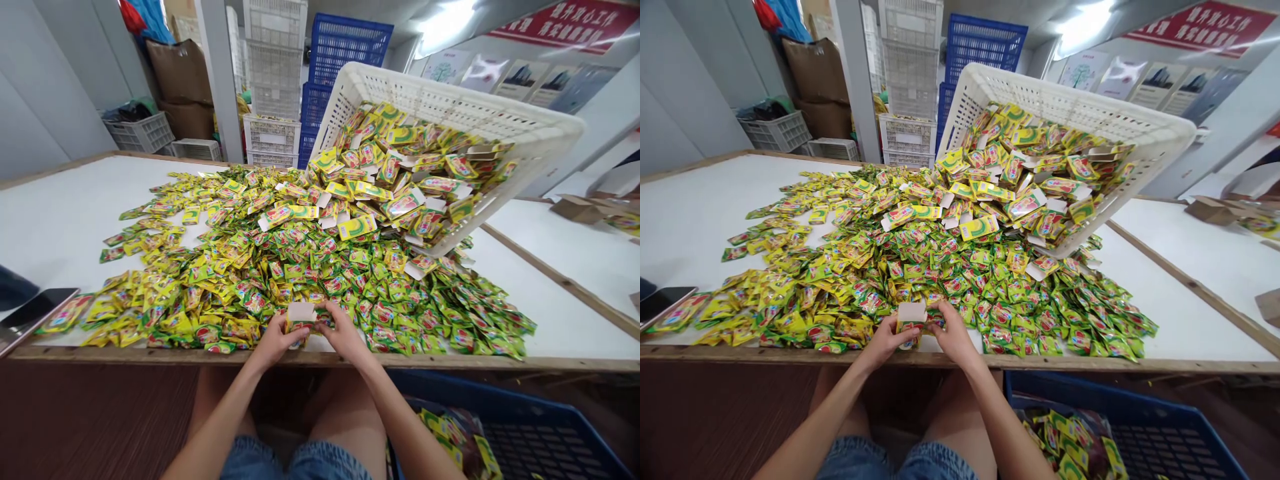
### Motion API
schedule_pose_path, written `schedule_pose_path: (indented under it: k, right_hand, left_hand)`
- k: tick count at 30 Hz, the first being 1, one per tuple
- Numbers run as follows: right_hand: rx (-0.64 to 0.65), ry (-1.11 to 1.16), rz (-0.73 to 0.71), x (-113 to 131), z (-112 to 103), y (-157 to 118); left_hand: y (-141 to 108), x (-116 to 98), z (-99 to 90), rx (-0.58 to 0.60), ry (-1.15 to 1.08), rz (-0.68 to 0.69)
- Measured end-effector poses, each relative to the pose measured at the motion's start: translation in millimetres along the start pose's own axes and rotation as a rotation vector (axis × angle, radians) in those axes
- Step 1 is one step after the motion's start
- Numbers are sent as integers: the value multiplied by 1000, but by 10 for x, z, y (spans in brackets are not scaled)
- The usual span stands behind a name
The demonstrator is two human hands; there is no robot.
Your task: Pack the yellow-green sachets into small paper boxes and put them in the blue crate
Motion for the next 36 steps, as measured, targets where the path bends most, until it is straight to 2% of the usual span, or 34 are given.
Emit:
schedule_pose_path:
  k: [4, 8, 11, 14, 16, 18, 23, 27, 30, 36]
  right_hand:
    - [-131, 240, 98, -82, 69, -84]
    - [-131, 340, 261, -228, 200, -136]
    - [-219, 271, 259, -229, 40, -115]
    - [-300, 195, 150, -38, -225, -40]
    - [-250, 176, 57, 165, -303, 46]
    - [-140, 101, -26, 372, -278, 141]
    - [65, -380, -216, 714, -107, 316]
    - [196, -498, -320, 832, -11, 373]
    - [240, -582, -338, 866, 35, 388]
    - [354, -977, -350, 877, 189, 385]
  left_hand:
    - [-8, 36, -19, -45, -62, -17]
    - [-11, 64, -28, -51, -100, -46]
    - [-9, 64, -40, -69, -158, -48]
    - [4, 55, 9, -26, -208, -44]
    - [19, 50, 53, 3, -196, -49]
    - [35, 39, 77, 0, -157, -41]
    - [56, 7, 109, 9, -52, 20]
    - [53, 19, 109, 20, -26, 63]
    - [53, 40, 99, 8, -24, 65]
    - [65, 60, 65, -25, -78, 55]
Point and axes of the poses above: each hand's wrist, its own y-axis towards the middle knuckle, its own z-axis out of the palm, x = y × z, the point moved 6 cm from there along y, towards the middle knuckle, and after that the axes turned 6 degrees about -z, right-handed, at the moved point
